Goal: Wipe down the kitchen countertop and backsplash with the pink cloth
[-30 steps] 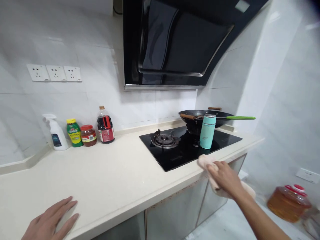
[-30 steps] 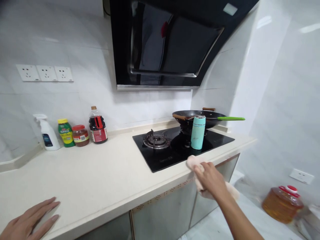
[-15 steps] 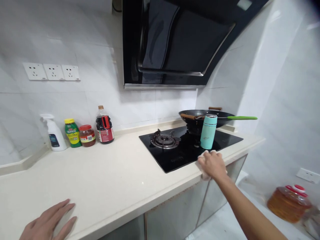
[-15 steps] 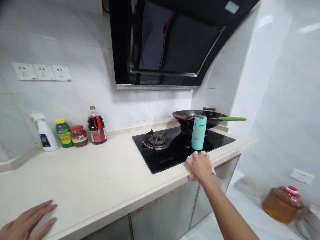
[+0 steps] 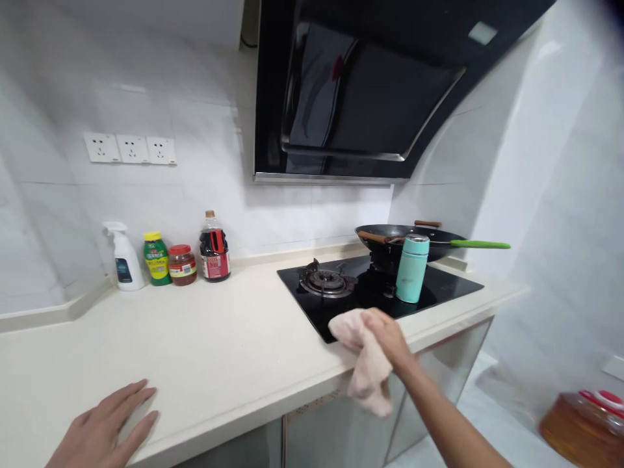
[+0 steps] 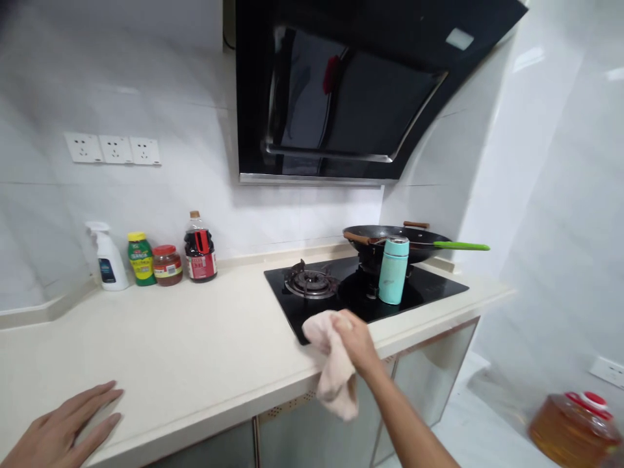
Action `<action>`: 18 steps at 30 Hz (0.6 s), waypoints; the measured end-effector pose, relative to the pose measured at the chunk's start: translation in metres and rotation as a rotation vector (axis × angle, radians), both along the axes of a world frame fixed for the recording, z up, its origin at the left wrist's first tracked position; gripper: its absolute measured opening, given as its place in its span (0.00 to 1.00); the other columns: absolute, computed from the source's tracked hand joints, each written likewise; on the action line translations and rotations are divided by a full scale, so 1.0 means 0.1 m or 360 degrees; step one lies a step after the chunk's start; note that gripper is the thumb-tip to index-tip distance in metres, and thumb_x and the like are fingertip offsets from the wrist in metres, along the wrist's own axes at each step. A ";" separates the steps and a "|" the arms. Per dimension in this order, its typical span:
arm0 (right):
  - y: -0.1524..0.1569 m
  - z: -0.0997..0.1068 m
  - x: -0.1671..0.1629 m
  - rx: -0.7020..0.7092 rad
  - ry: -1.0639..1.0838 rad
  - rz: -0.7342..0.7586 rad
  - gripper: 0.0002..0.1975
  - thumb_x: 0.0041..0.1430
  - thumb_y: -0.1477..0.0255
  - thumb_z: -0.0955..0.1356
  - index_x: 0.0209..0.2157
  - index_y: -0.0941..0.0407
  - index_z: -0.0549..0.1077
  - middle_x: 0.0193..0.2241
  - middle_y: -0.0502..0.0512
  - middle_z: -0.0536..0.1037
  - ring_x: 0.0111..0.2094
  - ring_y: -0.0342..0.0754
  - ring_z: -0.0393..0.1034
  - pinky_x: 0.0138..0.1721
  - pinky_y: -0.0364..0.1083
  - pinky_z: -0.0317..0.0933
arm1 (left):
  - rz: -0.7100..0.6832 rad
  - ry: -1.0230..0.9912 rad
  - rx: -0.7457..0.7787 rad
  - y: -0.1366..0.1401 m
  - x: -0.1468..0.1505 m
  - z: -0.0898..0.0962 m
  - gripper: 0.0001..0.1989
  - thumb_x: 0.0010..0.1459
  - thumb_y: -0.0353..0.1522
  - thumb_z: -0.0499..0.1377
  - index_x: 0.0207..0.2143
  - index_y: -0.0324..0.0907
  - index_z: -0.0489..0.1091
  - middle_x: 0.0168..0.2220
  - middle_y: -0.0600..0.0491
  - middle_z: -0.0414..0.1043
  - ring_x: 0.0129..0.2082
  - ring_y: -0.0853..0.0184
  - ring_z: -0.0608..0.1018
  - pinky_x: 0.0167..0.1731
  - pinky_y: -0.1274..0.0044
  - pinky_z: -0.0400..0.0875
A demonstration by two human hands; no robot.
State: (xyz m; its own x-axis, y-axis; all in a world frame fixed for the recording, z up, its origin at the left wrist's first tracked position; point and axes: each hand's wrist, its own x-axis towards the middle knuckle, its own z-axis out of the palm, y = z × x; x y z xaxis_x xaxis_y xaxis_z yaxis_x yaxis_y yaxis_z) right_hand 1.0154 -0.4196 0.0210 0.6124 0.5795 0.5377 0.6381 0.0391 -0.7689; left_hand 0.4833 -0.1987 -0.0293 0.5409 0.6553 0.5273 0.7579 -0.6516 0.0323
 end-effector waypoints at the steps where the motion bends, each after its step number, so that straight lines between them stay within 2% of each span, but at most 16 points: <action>1: -0.01 0.08 0.19 0.0026 0.0003 -0.0118 0.21 0.61 0.51 0.58 0.30 0.53 0.70 0.30 0.55 0.75 0.35 0.55 0.69 0.37 0.50 0.65 | -0.0017 0.0023 -0.0018 0.00 0.00 0.00 0.27 0.60 0.55 0.50 0.51 0.55 0.77 0.56 0.54 0.78 0.58 0.58 0.77 0.53 0.68 0.73; 3: -0.01 0.21 0.57 0.0040 0.0013 -0.0340 0.24 0.60 0.50 0.57 0.34 0.54 0.72 0.34 0.58 0.77 0.39 0.57 0.70 0.41 0.52 0.65 | -0.0002 0.0050 -0.0061 -0.01 0.00 0.00 0.27 0.60 0.55 0.51 0.53 0.55 0.76 0.58 0.53 0.76 0.59 0.57 0.76 0.53 0.66 0.74; 5: 0.04 0.26 0.89 -0.0025 0.0004 -0.0477 0.26 0.59 0.50 0.57 0.38 0.56 0.74 0.37 0.61 0.77 0.41 0.59 0.70 0.43 0.54 0.65 | 0.0054 0.0050 -0.0097 -0.03 0.01 0.01 0.26 0.60 0.54 0.52 0.54 0.55 0.76 0.59 0.53 0.75 0.60 0.56 0.75 0.53 0.65 0.73; 7: 0.15 0.20 1.11 -0.0172 -0.0016 -0.0492 0.26 0.57 0.51 0.59 0.38 0.57 0.76 0.37 0.64 0.78 0.41 0.61 0.72 0.45 0.57 0.65 | 0.0091 0.0057 -0.0133 -0.05 0.02 0.03 0.26 0.60 0.53 0.53 0.54 0.55 0.76 0.60 0.53 0.75 0.60 0.56 0.75 0.55 0.64 0.72; 10: 0.35 -0.03 1.24 -0.0389 -0.0078 -0.0426 0.25 0.53 0.53 0.63 0.38 0.58 0.78 0.43 0.70 0.78 0.47 0.68 0.72 0.51 0.63 0.64 | 0.0119 0.0066 -0.0146 -0.09 0.05 0.05 0.26 0.60 0.53 0.54 0.54 0.54 0.76 0.60 0.52 0.74 0.61 0.56 0.74 0.56 0.63 0.71; 14: 0.54 -0.29 1.07 -0.0494 -0.0245 -0.0239 0.27 0.55 0.55 0.63 0.47 0.60 0.77 0.54 0.73 0.74 0.58 0.69 0.65 0.61 0.65 0.56 | 0.0121 0.0028 -0.0122 -0.15 0.08 0.09 0.26 0.60 0.54 0.54 0.53 0.54 0.77 0.59 0.52 0.75 0.59 0.55 0.76 0.54 0.64 0.72; 18: 0.65 -0.39 0.49 -0.0514 -0.0439 0.0087 0.28 0.59 0.52 0.62 0.52 0.55 0.76 0.59 0.65 0.71 0.61 0.63 0.63 0.63 0.62 0.56 | 0.0103 0.0023 -0.0110 -0.19 0.09 0.11 0.25 0.60 0.53 0.54 0.53 0.54 0.77 0.59 0.52 0.75 0.59 0.56 0.76 0.53 0.65 0.72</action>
State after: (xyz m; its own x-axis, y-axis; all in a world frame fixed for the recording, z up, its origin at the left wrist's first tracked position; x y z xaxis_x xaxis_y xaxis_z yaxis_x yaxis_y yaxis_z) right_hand 1.0641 -0.3542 -0.0181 0.4345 0.7728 0.4626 0.8254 -0.1361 -0.5478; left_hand 0.4923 -0.2177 -0.0187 0.5034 0.7238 0.4718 0.7991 -0.5978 0.0644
